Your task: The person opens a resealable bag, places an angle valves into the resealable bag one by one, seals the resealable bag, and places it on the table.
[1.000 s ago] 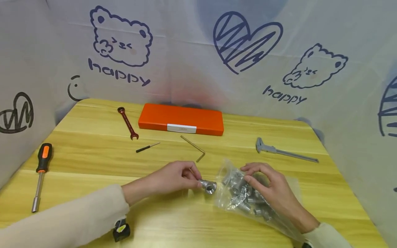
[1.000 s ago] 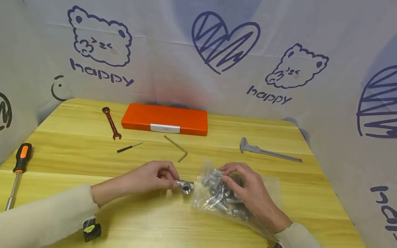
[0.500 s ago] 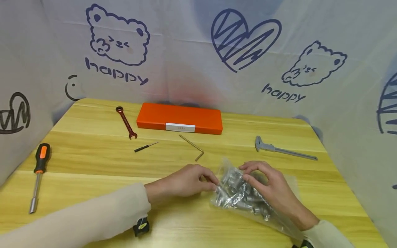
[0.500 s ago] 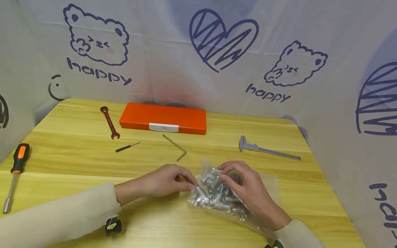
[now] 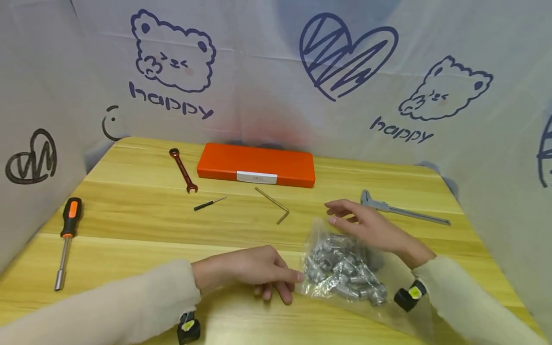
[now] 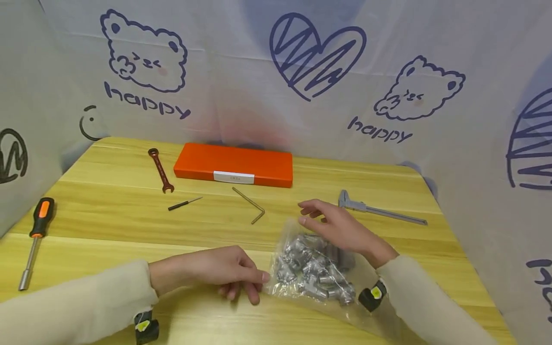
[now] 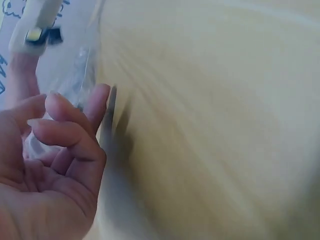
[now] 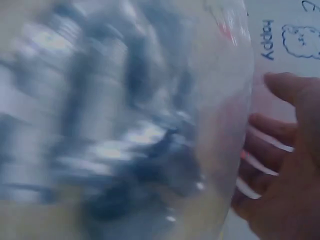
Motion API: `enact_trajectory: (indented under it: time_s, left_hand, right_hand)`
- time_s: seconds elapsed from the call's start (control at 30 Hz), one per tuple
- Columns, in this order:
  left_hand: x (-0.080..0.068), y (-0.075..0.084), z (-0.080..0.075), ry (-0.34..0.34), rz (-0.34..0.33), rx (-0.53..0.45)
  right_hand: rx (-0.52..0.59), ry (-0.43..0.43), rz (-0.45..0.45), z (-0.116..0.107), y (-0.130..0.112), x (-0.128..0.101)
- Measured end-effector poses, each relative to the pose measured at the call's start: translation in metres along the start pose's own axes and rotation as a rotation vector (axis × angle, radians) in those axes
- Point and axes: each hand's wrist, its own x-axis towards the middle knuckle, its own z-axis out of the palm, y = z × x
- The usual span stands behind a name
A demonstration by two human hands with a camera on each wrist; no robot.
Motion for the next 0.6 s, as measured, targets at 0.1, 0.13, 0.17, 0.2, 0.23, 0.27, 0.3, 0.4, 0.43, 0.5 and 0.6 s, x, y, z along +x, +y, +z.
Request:
enact_trajectory:
  time_s: [0.1,0.13,0.17,0.2,0.23,0.27,0.3,0.4,0.43,0.5,0.6]
  left_hand:
    - [0.003,-0.001,0.007,-0.034,-0.022,-0.051]
    - [0.005,-0.001,0.009,-0.040,-0.024,-0.071]
    - [0.007,-0.001,0.011,-0.041,-0.025,-0.090]
    - [0.009,-0.001,0.013,-0.037,-0.024,-0.105]
    - [0.010,0.000,0.015,-0.029,-0.017,-0.111]
    - [0.011,0.000,0.017,-0.013,-0.011,-0.116]
    - [0.012,0.000,0.018,0.005,-0.005,-0.120]
    - [0.012,0.000,0.020,0.058,0.002,-0.107]
    - [0.011,-0.001,0.019,0.074,0.003,-0.097]
    - [0.009,0.000,0.017,0.102,0.006,-0.082]
    - [0.002,0.003,0.010,0.135,0.031,-0.032]
  right_hand:
    - [0.003,-0.117,0.078,-0.002,0.004,0.014]
    - [0.010,-0.149,0.094,-0.002,0.006,0.018]
    - [0.017,-0.176,0.105,-0.002,0.007,0.021]
    - [0.027,-0.197,0.114,-0.001,0.008,0.024]
    - [0.035,-0.207,0.110,-0.001,0.008,0.025]
    - [0.044,-0.210,0.092,0.000,0.008,0.027]
    - [0.054,-0.209,0.076,0.000,0.008,0.028]
    - [0.067,-0.180,0.040,0.002,0.009,0.029]
    - [0.074,-0.165,0.030,0.002,0.009,0.029]
    - [0.105,-0.137,0.027,0.003,0.010,0.027]
    - [0.169,-0.083,0.046,-0.001,0.008,0.020]
